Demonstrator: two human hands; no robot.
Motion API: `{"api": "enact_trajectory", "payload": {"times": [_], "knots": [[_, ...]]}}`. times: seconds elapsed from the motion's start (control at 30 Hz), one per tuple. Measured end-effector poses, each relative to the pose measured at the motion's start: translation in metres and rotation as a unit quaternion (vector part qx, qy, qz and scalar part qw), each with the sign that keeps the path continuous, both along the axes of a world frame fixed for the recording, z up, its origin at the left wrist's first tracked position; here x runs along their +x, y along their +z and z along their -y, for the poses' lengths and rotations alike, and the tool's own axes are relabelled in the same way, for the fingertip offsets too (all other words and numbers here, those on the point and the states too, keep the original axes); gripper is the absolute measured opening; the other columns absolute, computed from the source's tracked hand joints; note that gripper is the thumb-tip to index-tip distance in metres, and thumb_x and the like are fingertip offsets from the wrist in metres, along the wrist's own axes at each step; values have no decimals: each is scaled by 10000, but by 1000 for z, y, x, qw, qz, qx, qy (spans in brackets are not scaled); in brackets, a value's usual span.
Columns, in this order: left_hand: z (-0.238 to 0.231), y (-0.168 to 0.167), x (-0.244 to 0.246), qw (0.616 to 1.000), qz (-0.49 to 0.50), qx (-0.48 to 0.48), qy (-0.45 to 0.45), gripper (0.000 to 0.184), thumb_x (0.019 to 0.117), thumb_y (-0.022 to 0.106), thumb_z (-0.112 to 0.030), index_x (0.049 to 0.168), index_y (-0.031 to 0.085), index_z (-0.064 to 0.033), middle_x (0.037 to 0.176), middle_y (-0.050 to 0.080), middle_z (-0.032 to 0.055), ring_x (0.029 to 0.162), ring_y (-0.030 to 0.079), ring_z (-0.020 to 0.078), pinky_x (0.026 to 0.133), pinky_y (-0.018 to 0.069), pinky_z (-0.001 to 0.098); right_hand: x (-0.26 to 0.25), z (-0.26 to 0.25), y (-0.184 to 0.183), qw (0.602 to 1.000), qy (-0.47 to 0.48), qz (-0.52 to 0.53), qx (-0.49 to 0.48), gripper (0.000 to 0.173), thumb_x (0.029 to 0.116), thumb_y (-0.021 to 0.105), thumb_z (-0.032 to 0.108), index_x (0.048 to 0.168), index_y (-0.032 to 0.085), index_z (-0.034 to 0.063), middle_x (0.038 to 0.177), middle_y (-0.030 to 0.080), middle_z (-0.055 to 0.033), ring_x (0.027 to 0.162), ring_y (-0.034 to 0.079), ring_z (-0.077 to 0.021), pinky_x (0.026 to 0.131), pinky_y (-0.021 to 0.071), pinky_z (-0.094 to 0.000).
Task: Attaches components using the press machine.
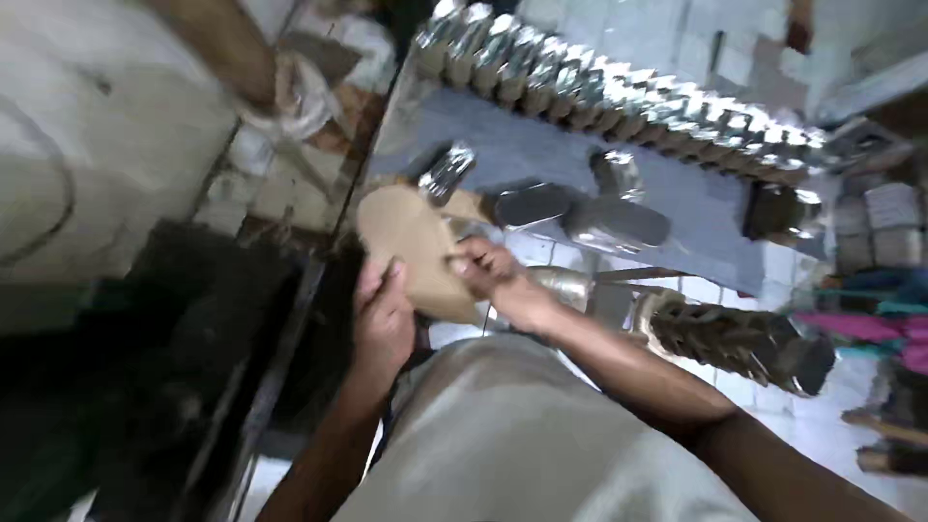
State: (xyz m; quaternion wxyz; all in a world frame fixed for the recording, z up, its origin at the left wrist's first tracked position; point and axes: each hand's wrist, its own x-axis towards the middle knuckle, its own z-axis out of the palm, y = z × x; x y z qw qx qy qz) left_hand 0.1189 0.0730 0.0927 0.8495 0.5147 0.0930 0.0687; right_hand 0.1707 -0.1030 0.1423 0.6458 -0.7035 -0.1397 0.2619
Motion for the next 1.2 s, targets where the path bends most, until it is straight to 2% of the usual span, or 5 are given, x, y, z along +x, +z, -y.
{"api": "enact_trajectory", "payload": {"times": [0.33, 0.6, 0.7, 0.9, 1.2], "knots": [[135, -89, 38, 966, 119, 110, -202, 742, 913, 737, -397, 1510, 410, -103, 1484, 535, 54, 1358, 527, 186, 1115, 473, 352, 12, 138, -42, 963, 28, 264, 37, 192, 887, 673, -57, 1071, 727, -81, 1035, 726, -206, 1006, 697, -284, 955, 551, -420], [340, -276, 111, 678, -4, 581, -450, 779, 976, 513, -645, 1551, 443, -124, 1617, 379, 177, 1508, 294, 432, 1213, 194, 658, -123, 459, -233, 874, -26, -174, -452, 411, 1059, 516, 202, 1464, 570, 165, 1277, 696, -175, 1171, 675, -361, 1034, 511, -589], [378, -308, 131, 672, -19, 629, -392, 623, 1043, 409, -593, 1272, 688, -85, 1294, 672, 188, 1268, 588, 404, 1098, 389, 630, -187, 530, -236, 817, 3, -280, -503, 418, 1053, 515, 190, 1466, 573, 205, 1274, 700, -171, 1174, 670, -379, 1026, 499, -619], [362, -218, 150, 671, -154, 599, -409, 496, 1083, 449, -414, 1143, 718, -1, 1152, 697, 247, 1156, 643, 415, 1030, 456, 616, -153, 537, -257, 817, -5, -270, -510, 463, 987, 529, 44, 1405, 644, 207, 1349, 673, -145, 1277, 616, -352, 1090, 461, -588], [133, -17, 111, 905, -130, 390, 113, 454, 1094, 349, -324, 1373, 602, -70, 1348, 630, 93, 1217, 598, 136, 1047, 497, 358, -79, 463, -286, 909, 53, -17, -412, 306, 965, 571, 20, 1212, 748, 56, 1151, 739, -202, 1103, 697, -362, 1014, 518, -583]]}}
